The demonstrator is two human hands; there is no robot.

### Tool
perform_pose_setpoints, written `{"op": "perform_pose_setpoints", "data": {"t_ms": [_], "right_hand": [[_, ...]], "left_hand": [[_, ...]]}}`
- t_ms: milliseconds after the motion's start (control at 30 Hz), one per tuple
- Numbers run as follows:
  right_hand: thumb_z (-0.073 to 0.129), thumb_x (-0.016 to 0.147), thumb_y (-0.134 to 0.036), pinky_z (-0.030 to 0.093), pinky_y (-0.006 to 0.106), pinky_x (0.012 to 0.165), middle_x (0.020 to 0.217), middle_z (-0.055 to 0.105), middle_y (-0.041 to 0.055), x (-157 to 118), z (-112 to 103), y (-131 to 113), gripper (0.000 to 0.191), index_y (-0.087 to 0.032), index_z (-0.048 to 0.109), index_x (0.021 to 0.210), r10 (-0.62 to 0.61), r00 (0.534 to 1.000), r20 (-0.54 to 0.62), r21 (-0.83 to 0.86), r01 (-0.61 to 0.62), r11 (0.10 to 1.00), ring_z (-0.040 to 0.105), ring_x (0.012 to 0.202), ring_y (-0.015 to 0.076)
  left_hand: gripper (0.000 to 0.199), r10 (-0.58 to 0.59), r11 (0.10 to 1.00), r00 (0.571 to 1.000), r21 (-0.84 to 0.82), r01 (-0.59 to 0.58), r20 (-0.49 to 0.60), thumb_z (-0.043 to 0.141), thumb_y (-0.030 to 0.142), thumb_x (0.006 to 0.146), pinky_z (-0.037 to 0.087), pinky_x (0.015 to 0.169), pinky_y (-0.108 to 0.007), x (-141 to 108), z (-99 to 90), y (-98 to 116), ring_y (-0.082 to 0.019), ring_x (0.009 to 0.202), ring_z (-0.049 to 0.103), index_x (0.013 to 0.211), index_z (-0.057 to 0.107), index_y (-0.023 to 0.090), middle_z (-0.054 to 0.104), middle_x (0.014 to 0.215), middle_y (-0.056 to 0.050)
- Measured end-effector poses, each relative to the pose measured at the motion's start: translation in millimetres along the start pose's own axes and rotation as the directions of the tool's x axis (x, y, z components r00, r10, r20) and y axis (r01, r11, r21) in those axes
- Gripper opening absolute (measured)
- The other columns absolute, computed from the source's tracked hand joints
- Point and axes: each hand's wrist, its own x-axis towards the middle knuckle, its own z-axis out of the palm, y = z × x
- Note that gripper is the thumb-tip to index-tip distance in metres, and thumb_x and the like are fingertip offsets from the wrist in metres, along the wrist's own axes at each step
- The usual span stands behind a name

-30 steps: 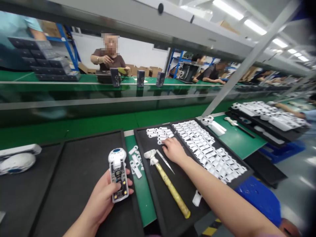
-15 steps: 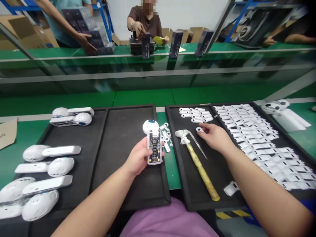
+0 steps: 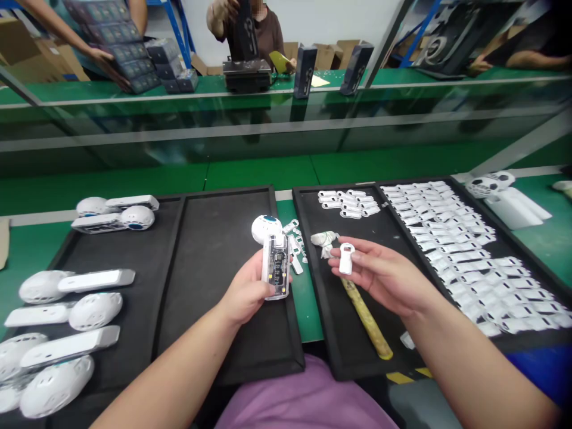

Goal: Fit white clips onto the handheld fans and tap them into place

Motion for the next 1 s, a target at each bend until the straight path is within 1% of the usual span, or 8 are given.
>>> {"op": "perform_pose_setpoints", "data": {"t_ms": [167, 300, 400, 533, 667, 767, 900, 1000], "right_hand": [[0.085, 0.074, -0.03, 0.062, 0.035, 0.083, 0.101, 0.075, 0.0078, -5, 18, 19, 0.045, -0.019, 0.067, 0.114, -0.016, 0.999, 0.039, -0.022, 0.017, 1.0, 0.074, 0.088, 0.0218], [0.087, 0.071, -0.034, 0.06, 0.031, 0.081, 0.101, 0.075, 0.0077, -5, 21, 30, 0.044, -0.019, 0.069, 0.108, -0.015, 1.0, 0.003, -0.039, 0.015, 0.999, 0.073, 0.088, 0.0191], [0.088, 0.068, -0.033, 0.058, 0.029, 0.079, 0.098, 0.076, 0.007, -7, 28, 38, 0.044, -0.019, 0.071, 0.106, -0.092, 0.996, 0.012, -0.104, 0.092, 0.99, 0.072, 0.087, 0.0173], [0.09, 0.06, -0.027, 0.058, 0.031, 0.078, 0.085, 0.075, 0.0047, -11, 53, 43, 0.045, -0.017, 0.072, 0.1, -0.137, 0.987, 0.08, -0.161, 0.148, 0.976, 0.07, 0.081, 0.0178], [0.088, 0.053, -0.019, 0.059, 0.028, 0.071, 0.076, 0.07, -0.0002, -12, 78, 45, 0.042, -0.017, 0.069, 0.09, -0.174, 0.984, -0.023, -0.174, 0.168, 0.97, 0.067, 0.073, 0.0149], [0.086, 0.055, -0.021, 0.06, 0.03, 0.07, 0.075, 0.07, 0.0, -12, 85, 49, 0.036, -0.018, 0.07, 0.087, -0.223, 0.973, -0.059, -0.226, 0.204, 0.952, 0.067, 0.071, 0.0157], [0.083, 0.063, -0.027, 0.062, 0.034, 0.074, 0.082, 0.074, 0.0043, -14, 83, 55, 0.034, -0.018, 0.075, 0.095, -0.269, 0.962, -0.044, -0.322, 0.241, 0.915, 0.07, 0.074, 0.0188], [0.082, 0.063, -0.028, 0.063, 0.035, 0.074, 0.083, 0.074, 0.005, -15, 83, 57, 0.034, -0.018, 0.075, 0.095, -0.286, 0.957, -0.039, -0.327, 0.259, 0.909, 0.071, 0.075, 0.02]], "left_hand": [[0.062, 0.044, 0.992, 0.999, 0.114, -0.044, 0.004, 0.078, 0.017, 0.06, 0.046, 0.071, -0.025, -1, -1.2, -2, -0.018, 0.084, 0.059, 0.119, 0.062, 0.018, 0.067, 0.099, -0.005], [0.061, 0.051, 0.996, 0.999, 0.077, -0.052, 0.01, 0.073, 0.016, 0.061, 0.048, 0.071, -0.025, -1, -2.3, -3, -0.017, 0.085, 0.06, 0.121, 0.06, 0.018, 0.066, 0.098, -0.005], [0.063, 0.056, 0.994, 0.998, 0.098, -0.057, 0.01, 0.074, 0.018, 0.065, 0.052, 0.075, -0.028, -2, -0.2, -6, -0.02, 0.09, 0.061, 0.125, 0.057, 0.019, 0.066, 0.103, -0.006], [0.074, 0.103, 0.942, 0.995, 0.322, -0.096, -0.004, 0.075, 0.019, 0.074, 0.052, 0.092, -0.04, -7, 5.3, -10, -0.027, 0.106, 0.062, 0.142, 0.044, 0.023, 0.064, 0.12, -0.009], [0.082, 0.182, 0.807, 0.983, 0.577, -0.126, -0.039, 0.074, 0.013, 0.074, 0.039, 0.111, -0.043, -12, 7.8, -13, -0.033, 0.13, 0.051, 0.148, 0.04, 0.026, 0.055, 0.141, -0.01], [0.079, 0.19, 0.754, 0.981, 0.645, -0.125, -0.032, 0.072, 0.011, 0.076, 0.039, 0.112, -0.045, -13, 10.2, -13, -0.033, 0.13, 0.052, 0.147, 0.041, 0.025, 0.056, 0.14, -0.01], [0.074, 0.219, 0.736, 0.975, 0.662, -0.14, -0.037, 0.071, 0.009, 0.077, 0.042, 0.109, -0.044, -13, 14.7, -11, -0.031, 0.124, 0.057, 0.144, 0.043, 0.025, 0.06, 0.134, -0.01], [0.072, 0.219, 0.75, 0.974, 0.648, -0.134, -0.052, 0.072, 0.01, 0.076, 0.043, 0.107, -0.043, -13, 15.6, -12, -0.03, 0.121, 0.059, 0.143, 0.046, 0.025, 0.061, 0.132, -0.01]]}}
